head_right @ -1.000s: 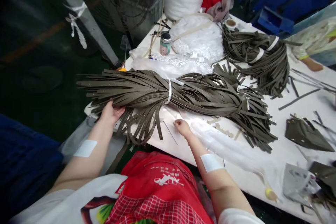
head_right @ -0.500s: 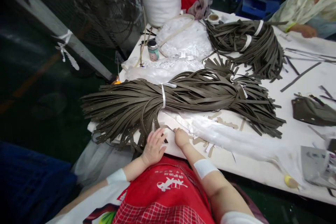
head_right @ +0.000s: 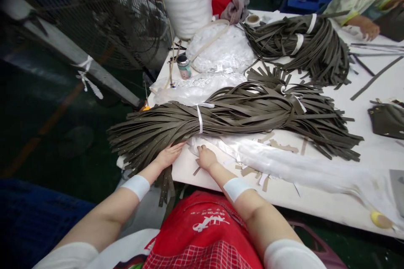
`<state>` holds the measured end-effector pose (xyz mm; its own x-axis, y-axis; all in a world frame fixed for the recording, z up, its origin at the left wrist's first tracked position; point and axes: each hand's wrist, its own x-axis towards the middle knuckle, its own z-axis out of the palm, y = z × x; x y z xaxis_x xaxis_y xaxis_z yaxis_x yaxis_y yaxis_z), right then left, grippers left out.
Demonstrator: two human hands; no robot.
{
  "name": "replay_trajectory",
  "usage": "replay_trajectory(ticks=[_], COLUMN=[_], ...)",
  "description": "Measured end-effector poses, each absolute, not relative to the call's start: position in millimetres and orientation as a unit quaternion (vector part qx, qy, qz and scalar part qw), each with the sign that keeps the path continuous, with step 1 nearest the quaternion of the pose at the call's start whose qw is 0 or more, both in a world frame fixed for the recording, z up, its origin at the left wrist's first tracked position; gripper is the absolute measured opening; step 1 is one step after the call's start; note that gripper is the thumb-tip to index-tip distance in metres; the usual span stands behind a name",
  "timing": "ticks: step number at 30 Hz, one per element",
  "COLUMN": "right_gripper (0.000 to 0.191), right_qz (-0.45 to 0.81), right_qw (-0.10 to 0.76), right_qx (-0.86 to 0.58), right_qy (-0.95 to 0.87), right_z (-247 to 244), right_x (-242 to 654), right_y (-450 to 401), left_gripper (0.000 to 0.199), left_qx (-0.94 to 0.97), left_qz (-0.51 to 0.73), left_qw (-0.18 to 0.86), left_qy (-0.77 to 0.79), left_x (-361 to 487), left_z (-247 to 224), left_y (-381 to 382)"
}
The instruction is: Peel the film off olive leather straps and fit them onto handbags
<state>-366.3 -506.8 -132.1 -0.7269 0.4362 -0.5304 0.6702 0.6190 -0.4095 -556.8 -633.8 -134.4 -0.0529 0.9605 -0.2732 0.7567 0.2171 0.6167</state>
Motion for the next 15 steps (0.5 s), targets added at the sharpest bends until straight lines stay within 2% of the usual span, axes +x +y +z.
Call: replay_trajectory(ticks=[3,7,15], right_gripper=[0.030,0.023,0.013], right_qz=[-0.325,-0.377,-0.418], right_qw=[0.214,0.243,0.293], right_qx=[0.315,0.283,0.195], right_qy=[0.866,0.848,0.837], right_z=[-142.0,-144.4,-107.7], right_x=[-376.5,-361.1,-297.6], right_y=[-515.3,-534.0,-568.6], left_gripper=[0.058,0.057,0.056], left_qx=[0.619,0.633,0.659], left_qz=[0.135,0.117,0.070], left_qw=[0.316,0.303,0.255], left_qy=[0.706,0.703,0.704], left_x=[-564.3,-565.8,-555.3], left_z=[-147.6,-164.1,-170.4], left_y=[-631.4,-634.3,-636.0])
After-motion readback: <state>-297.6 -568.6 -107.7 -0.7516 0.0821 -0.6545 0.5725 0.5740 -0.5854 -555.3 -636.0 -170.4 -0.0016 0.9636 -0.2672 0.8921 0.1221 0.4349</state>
